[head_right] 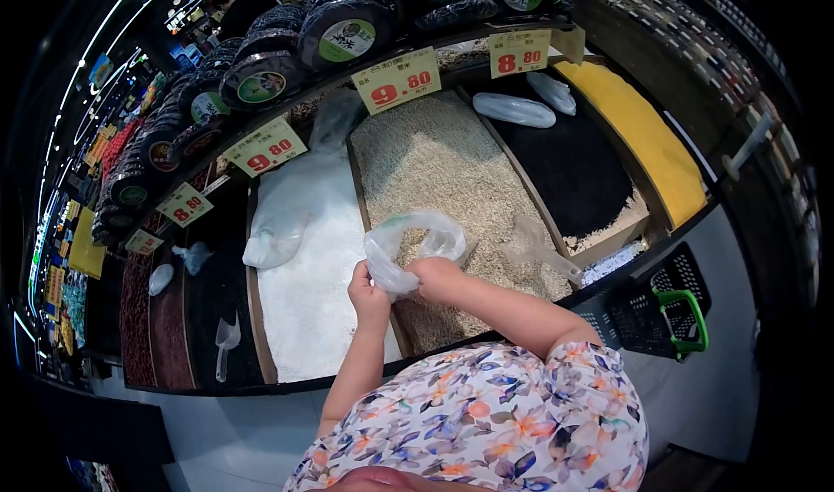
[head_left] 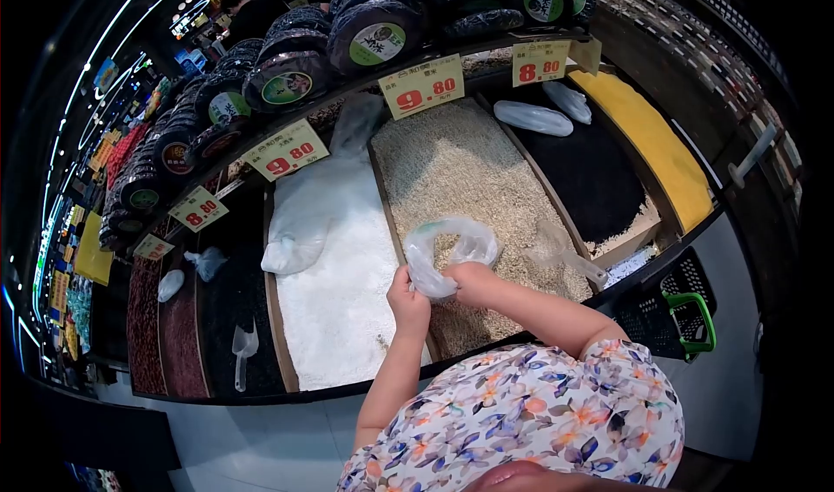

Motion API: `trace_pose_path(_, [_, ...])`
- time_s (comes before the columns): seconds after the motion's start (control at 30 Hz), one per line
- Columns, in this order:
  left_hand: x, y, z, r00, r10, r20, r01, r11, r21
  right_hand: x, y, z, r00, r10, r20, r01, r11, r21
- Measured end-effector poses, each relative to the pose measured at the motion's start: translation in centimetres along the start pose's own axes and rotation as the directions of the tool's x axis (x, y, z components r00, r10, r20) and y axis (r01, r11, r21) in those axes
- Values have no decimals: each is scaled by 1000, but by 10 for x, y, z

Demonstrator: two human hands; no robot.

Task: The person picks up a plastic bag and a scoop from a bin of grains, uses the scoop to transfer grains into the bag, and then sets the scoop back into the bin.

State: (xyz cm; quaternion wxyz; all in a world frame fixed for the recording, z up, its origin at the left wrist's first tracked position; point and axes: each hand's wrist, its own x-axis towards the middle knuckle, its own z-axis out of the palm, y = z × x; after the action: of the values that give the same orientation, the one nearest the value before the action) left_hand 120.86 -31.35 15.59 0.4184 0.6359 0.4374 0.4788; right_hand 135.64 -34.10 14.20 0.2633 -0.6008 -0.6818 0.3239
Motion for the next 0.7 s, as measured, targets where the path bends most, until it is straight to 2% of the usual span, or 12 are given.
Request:
trace_pose_path(0.13, [-8, -24, -9, 999, 25, -24, -22, 996, 92, 0, -4, -13, 999, 3, -51, 2, 995, 98])
trace_pose_path(0.2, [-14, -27, -14, 978, 207, -37, -186, 932, 312, 6, -3, -22, 996, 20, -82, -13, 996, 86])
trace_pose_path(0.23, [-17, -32, -17, 978, 206, -35, -185, 931, 314, 8, -6, -28, 996, 32, -86, -21, 993, 118])
trace_pose_path(0.3, [-24, -44, -23, 971, 238, 28, -219, 831, 512, 16, -3, -35, 995, 44, -86, -34, 994, 108])
trace_pose_path(0.33, [-27, -49, -25, 971, 238, 34, -221, 830, 513, 19, -2, -39, 995, 55, -86, -47, 994, 95])
trace_pose_path(0.4, [-32, -52, -26, 996, 81, 36, -89, 883, 460, 24, -4, -47, 991, 64, -117, -53, 994, 95])
trace_pose_path(0.43, [-32, -49, -27, 996, 78, 41, -88, 883, 461, 27, -5, -52, 991, 75, -111, -56, 984, 166])
trace_pose_path(0.5, [-28, -42, -29, 988, -155, 29, 147, 971, 190, 32, -11, -63, 987, 122, -104, -90, 959, 267])
trace_pose_path(0.53, [-25, -40, -29, 987, -157, 31, 148, 970, 191, 35, -13, -68, 987, 124, -103, -93, 959, 269])
trace_pose_path(0.6, [-16, -35, -30, 999, -46, 13, 42, 976, 211, 40, -14, -77, 979, 176, -104, -116, 897, 427])
trace_pose_path(0.63, [-11, -31, -30, 999, -42, -1, 42, 975, 218, 47, -7, -77, 980, 146, -138, -70, 891, 449])
trace_pose_path(0.7, [0, -16, -29, 998, -66, 6, 63, 973, 221, 55, -1, -86, 981, 146, -126, -75, 890, 449])
